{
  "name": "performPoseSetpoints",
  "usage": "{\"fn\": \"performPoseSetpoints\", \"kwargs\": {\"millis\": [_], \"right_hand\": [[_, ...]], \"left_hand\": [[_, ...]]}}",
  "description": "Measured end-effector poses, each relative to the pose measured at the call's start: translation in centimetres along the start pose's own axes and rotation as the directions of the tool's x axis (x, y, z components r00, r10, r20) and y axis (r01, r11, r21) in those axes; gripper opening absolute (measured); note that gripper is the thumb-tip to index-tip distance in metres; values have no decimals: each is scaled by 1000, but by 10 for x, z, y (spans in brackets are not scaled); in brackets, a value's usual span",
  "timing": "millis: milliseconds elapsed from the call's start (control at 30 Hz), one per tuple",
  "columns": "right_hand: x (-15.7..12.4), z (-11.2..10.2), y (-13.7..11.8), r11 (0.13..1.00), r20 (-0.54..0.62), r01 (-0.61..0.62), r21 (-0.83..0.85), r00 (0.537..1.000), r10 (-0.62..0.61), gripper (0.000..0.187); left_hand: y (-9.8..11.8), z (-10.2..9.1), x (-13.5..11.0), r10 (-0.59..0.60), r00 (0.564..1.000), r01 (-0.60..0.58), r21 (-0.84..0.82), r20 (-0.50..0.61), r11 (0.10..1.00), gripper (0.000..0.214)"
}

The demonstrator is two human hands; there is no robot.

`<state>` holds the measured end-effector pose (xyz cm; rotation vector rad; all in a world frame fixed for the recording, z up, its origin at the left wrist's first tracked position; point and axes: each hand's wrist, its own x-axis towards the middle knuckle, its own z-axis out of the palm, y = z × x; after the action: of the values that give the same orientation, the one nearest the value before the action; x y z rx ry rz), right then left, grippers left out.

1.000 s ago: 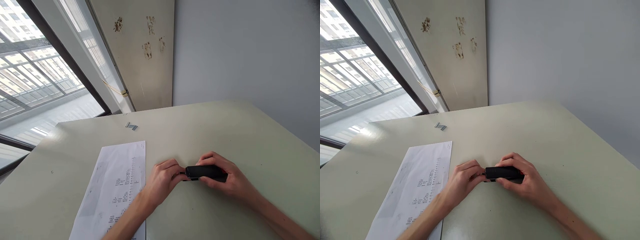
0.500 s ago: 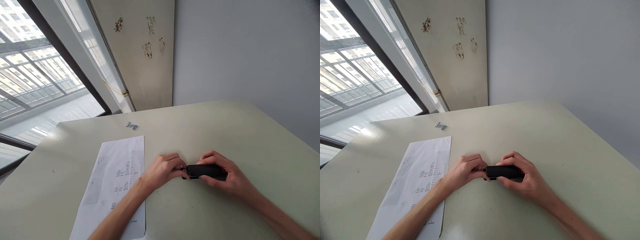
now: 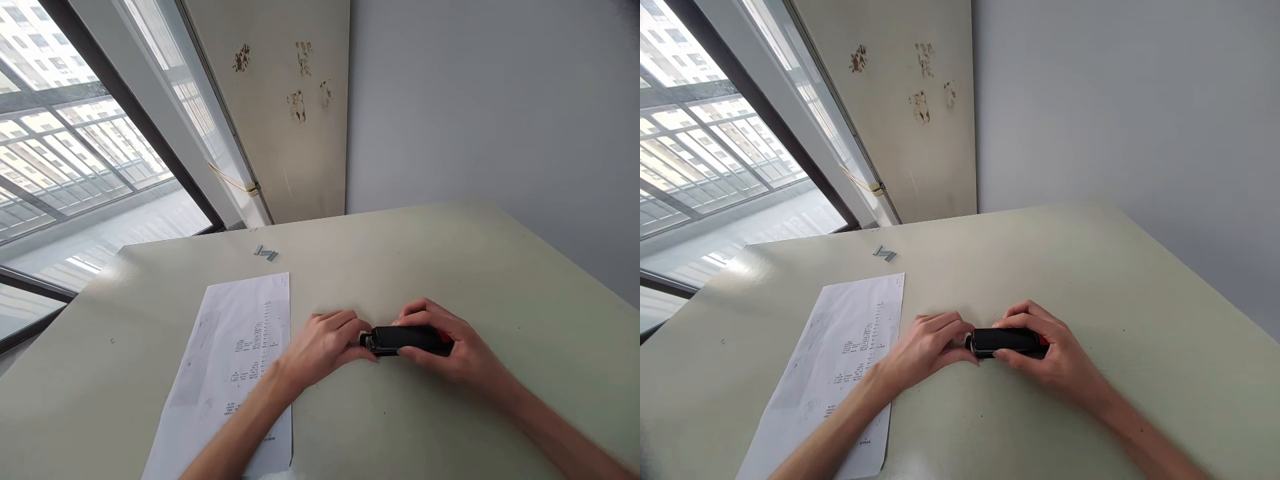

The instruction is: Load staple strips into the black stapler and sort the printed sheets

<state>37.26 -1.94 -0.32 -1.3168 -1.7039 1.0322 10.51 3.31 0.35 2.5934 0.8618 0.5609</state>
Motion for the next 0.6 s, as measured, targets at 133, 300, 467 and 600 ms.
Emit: {"fn": "performPoseSetpoints", "kwargs": {"millis": [133, 300, 467, 600], "right_hand": [[-1, 0, 2, 1000, -3, -2, 1, 1000, 2, 22], [0, 1, -3, 1000, -5, -14, -3, 1000, 14, 22], [-1, 4, -9, 1000, -22, -23, -22, 1000, 22, 25], [-2, 4, -10, 998, -9, -21, -55, 1000, 21, 24]], "left_hand": [[-15, -28, -19, -93, 992, 99, 78, -80, 992, 41], [-60, -69, -70, -461, 856, 509, 228, -233, 830, 51], [-94, -74, -124, -695, 671, 740, 295, -258, 605, 76], [-78, -53, -135, -652, 721, 687, 366, -236, 627, 73]]}}
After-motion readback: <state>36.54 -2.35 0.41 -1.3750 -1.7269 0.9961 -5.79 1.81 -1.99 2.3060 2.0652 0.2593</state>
